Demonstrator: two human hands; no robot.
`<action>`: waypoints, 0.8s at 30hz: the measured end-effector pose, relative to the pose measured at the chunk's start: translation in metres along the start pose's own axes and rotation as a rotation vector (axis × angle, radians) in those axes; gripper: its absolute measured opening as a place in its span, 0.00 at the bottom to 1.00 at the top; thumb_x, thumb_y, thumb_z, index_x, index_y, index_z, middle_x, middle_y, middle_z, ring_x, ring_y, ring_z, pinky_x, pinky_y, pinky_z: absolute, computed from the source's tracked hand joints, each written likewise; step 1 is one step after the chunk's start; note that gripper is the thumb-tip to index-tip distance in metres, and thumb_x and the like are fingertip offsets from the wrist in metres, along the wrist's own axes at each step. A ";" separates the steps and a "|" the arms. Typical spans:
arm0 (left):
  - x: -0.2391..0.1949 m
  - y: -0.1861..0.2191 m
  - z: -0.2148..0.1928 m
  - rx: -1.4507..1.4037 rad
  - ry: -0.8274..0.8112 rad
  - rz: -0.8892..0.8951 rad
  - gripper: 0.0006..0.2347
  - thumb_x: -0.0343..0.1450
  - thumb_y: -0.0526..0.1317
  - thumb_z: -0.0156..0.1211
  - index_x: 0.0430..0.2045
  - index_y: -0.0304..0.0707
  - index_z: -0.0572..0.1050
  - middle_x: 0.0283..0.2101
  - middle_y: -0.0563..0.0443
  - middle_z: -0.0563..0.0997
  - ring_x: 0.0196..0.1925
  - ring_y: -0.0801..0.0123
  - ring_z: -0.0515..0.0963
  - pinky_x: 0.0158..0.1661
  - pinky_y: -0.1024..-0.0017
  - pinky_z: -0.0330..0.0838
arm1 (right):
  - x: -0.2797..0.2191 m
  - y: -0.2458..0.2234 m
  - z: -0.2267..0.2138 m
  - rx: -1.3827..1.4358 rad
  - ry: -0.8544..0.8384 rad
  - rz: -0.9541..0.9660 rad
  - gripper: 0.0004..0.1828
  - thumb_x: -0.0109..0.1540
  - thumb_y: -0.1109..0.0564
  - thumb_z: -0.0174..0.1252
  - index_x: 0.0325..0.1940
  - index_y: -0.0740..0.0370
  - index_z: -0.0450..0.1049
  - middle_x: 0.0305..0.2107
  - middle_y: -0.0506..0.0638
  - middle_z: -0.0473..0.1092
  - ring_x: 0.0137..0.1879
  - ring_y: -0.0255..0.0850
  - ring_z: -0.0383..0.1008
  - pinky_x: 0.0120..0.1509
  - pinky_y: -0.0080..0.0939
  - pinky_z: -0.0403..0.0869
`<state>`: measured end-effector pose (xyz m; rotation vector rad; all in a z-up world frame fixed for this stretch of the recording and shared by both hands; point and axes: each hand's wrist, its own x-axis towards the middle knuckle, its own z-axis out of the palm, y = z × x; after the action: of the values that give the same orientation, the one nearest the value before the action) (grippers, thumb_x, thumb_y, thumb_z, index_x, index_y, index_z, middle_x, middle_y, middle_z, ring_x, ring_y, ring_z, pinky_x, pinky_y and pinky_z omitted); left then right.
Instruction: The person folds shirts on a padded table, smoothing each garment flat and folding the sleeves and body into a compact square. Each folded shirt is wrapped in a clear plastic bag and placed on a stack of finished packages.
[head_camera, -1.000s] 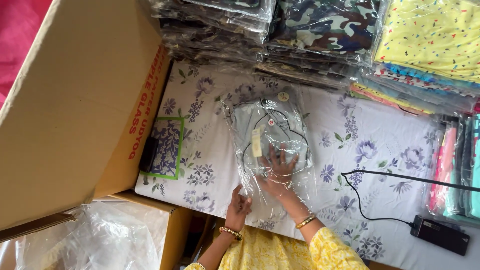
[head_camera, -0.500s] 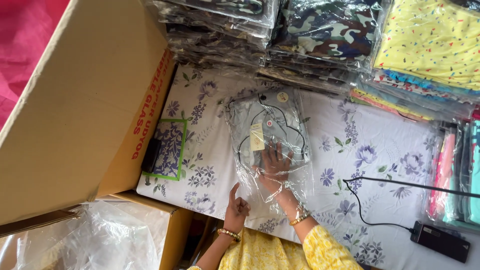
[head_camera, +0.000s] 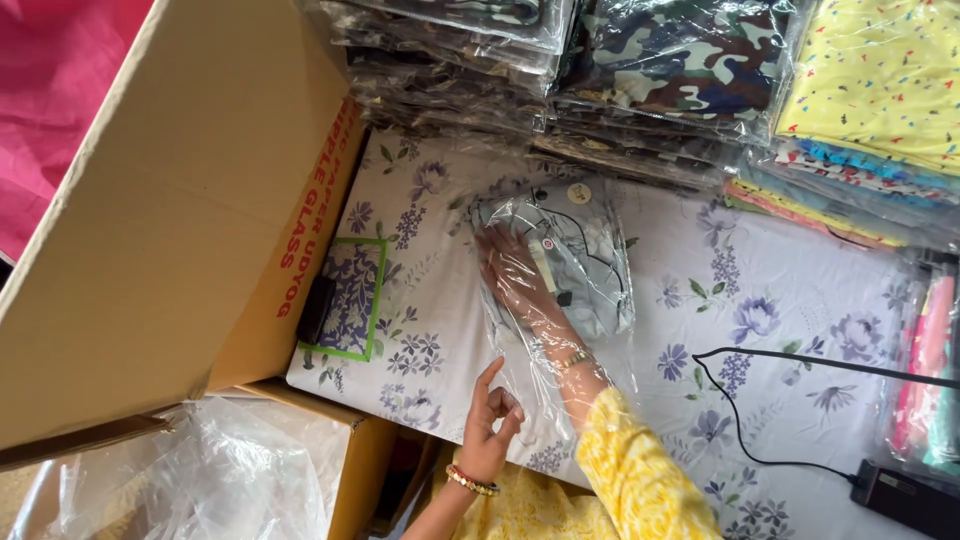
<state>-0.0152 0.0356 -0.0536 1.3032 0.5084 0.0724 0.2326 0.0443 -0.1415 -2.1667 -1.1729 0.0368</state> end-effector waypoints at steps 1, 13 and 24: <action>0.000 -0.001 -0.001 0.008 -0.005 -0.003 0.32 0.71 0.28 0.55 0.72 0.40 0.52 0.29 0.55 0.72 0.30 0.76 0.71 0.35 0.77 0.70 | 0.006 0.003 0.011 0.004 0.007 0.007 0.28 0.68 0.56 0.53 0.73 0.58 0.62 0.69 0.58 0.60 0.78 0.54 0.52 0.82 0.62 0.51; -0.002 -0.038 -0.015 0.018 0.063 -0.079 0.30 0.71 0.27 0.53 0.70 0.40 0.56 0.27 0.56 0.66 0.30 0.77 0.68 0.34 0.77 0.71 | 0.029 -0.004 0.020 -0.335 -0.143 0.074 0.35 0.58 0.55 0.48 0.71 0.60 0.57 0.72 0.53 0.56 0.75 0.56 0.49 0.69 0.82 0.38; 0.002 -0.036 -0.005 0.006 0.085 -0.110 0.27 0.72 0.26 0.52 0.69 0.39 0.58 0.27 0.57 0.66 0.29 0.78 0.68 0.32 0.77 0.72 | 0.032 0.008 0.030 -0.641 0.104 -0.096 0.29 0.64 0.62 0.42 0.70 0.58 0.63 0.71 0.50 0.58 0.78 0.55 0.51 0.72 0.84 0.48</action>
<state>-0.0235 0.0305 -0.0891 1.2795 0.6526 0.0354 0.2482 0.0816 -0.1602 -2.6045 -1.3530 -0.5579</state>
